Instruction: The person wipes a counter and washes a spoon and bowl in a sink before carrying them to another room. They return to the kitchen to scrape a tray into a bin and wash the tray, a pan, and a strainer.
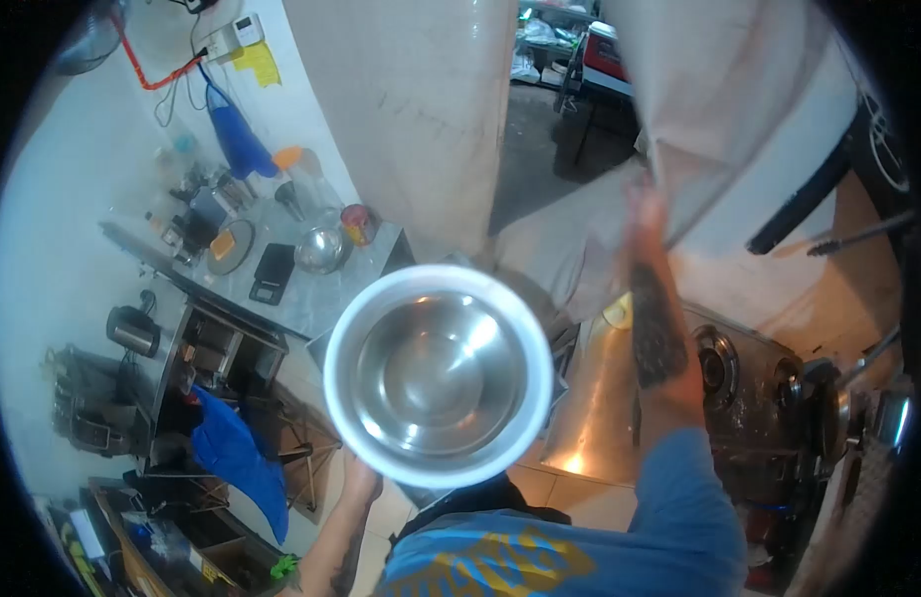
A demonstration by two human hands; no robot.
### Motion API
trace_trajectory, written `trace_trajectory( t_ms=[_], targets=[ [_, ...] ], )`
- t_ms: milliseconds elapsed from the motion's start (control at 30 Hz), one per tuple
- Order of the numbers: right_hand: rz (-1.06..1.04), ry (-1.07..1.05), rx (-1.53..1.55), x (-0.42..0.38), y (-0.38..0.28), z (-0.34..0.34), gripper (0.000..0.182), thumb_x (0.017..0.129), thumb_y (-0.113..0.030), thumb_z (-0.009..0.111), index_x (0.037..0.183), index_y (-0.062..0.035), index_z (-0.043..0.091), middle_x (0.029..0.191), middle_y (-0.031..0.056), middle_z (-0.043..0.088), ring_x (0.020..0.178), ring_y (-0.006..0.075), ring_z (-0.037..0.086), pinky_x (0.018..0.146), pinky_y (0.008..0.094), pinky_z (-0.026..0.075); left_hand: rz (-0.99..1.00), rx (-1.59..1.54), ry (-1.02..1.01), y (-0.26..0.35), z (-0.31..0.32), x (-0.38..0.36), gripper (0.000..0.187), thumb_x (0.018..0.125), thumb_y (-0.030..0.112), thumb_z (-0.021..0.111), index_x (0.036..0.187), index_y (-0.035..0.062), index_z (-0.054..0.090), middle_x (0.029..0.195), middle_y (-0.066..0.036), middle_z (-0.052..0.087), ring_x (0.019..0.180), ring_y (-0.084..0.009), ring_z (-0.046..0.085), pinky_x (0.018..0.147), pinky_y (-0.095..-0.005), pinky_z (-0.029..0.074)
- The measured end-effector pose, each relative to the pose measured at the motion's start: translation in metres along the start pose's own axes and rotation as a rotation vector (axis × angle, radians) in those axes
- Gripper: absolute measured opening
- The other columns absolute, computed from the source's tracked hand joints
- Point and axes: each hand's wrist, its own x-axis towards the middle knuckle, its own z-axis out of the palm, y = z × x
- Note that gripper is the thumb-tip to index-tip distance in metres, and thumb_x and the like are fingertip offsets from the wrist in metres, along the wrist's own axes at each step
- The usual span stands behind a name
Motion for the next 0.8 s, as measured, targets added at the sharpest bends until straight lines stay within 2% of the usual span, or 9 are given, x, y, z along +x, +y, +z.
trace_trajectory(
  t_ms=[33, 167, 233, 333, 400, 467, 600, 633, 800],
  targets=[
    [-0.115, 0.08, -0.203, 0.002, -0.008, -0.016, 0.05, 0.094, -0.017, 0.043, 0.142, -0.0026, 0.037, 0.143, 0.0195, 0.039, 0.131, 0.0321, 0.041, 0.106, 0.0409, 0.038, -0.045, -0.025, -0.001, 0.014, 0.028, 0.02, 0.037, 0.094, 0.011, 0.053, 0.128, -0.0011, 0.046, 0.115, -0.009, 0.057, 0.1, -0.0156, 0.058, 0.083, -0.0283, 0.049],
    [0.121, 0.534, 1.225, 0.02, -0.085, -0.054, 0.064, 0.093, -0.038, 0.038, 0.145, -0.0014, 0.03, 0.152, 0.024, 0.021, 0.134, 0.0441, 0.033, 0.109, 0.0541, 0.031, -0.081, -0.092, -0.103, 0.002, 0.103, 0.126, 0.036, 0.093, 0.009, 0.053, 0.127, -0.0019, 0.046, 0.115, -0.01, 0.056, 0.101, -0.017, 0.056, 0.084, -0.0294, 0.048],
    [0.292, 0.804, 1.057, 0.044, -0.147, -0.053, 0.076, 0.094, -0.056, 0.024, 0.145, 0.0003, 0.026, 0.153, 0.0264, 0.018, 0.135, 0.0446, 0.031, 0.11, 0.0544, 0.028, -0.046, -0.002, -0.046, 0.011, 0.145, 0.179, 0.035, 0.093, 0.009, 0.053, 0.126, -0.0023, 0.046, 0.116, -0.011, 0.056, 0.101, -0.0178, 0.056, 0.084, -0.0304, 0.048],
    [0.039, 1.036, 0.875, 0.046, -0.121, -0.048, 0.083, 0.092, -0.064, 0.027, 0.145, -0.0002, 0.026, 0.15, 0.0284, 0.021, 0.136, 0.0423, 0.03, 0.111, 0.0537, 0.028, 0.139, 0.125, -0.228, 0.025, 0.182, 0.265, 0.036, 0.093, 0.01, 0.055, 0.126, -0.002, 0.046, 0.116, -0.011, 0.055, 0.106, -0.0182, 0.054, 0.09, -0.0313, 0.046],
    [-0.49, 0.875, 0.902, 0.05, -0.075, -0.033, 0.082, 0.091, -0.064, 0.03, 0.142, 0.0, 0.03, 0.141, 0.031, 0.034, 0.126, 0.0423, 0.043, 0.104, 0.0532, 0.039, 0.076, 0.246, -0.243, 0.046, 0.221, 0.313, 0.039, 0.091, 0.012, 0.058, 0.126, -0.001, 0.046, 0.119, -0.011, 0.055, 0.11, -0.0193, 0.053, 0.093, -0.0329, 0.046],
    [-0.521, 0.897, 0.43, 0.085, -0.027, 0.0, 0.077, 0.093, -0.061, 0.032, 0.14, 0.0001, 0.034, 0.132, 0.0281, 0.045, 0.116, 0.0372, 0.052, 0.095, 0.0494, 0.046, 0.114, 0.028, -0.259, 0.053, 0.254, 0.379, 0.045, 0.091, 0.012, 0.057, 0.132, -0.0007, 0.042, 0.124, -0.013, 0.054, 0.111, -0.0219, 0.055, 0.094, -0.0355, 0.046],
    [0.365, 0.416, 0.037, 0.124, 0.111, 0.104, 0.061, 0.094, -0.044, 0.047, 0.136, 0.0001, 0.04, 0.136, 0.0191, 0.044, 0.121, 0.0287, 0.047, 0.101, 0.0383, 0.039, 0.224, 0.459, -0.513, 0.07, 0.281, 0.506, 0.038, 0.097, 0.02, 0.046, 0.127, -0.0018, 0.048, 0.12, -0.013, 0.058, 0.109, -0.0214, 0.057, 0.093, -0.0329, 0.047],
    [0.634, 0.222, 0.068, 0.131, 0.129, 0.122, 0.057, 0.095, -0.039, 0.051, 0.136, 0.0001, 0.042, 0.137, 0.0168, 0.044, 0.122, 0.0266, 0.046, 0.102, 0.0356, 0.037, 0.04, 0.036, -0.469, 0.074, 0.309, 0.534, 0.037, 0.097, 0.018, 0.046, 0.129, 0.0, 0.048, 0.121, -0.012, 0.058, 0.108, -0.0214, 0.057, 0.093, -0.0333, 0.046],
    [1.111, -0.015, 1.02, 0.184, 0.152, 0.119, 0.058, 0.094, -0.037, 0.052, 0.14, -0.0048, 0.04, 0.133, 0.011, 0.047, 0.125, 0.0194, 0.045, 0.104, 0.0327, 0.038, -0.012, 0.124, -0.602, 0.135, 0.417, 0.664, 0.036, 0.096, 0.019, 0.047, 0.127, 0.0001, 0.05, 0.119, -0.011, 0.059, 0.108, -0.0212, 0.057, 0.09, -0.0332, 0.048]
  ],
)
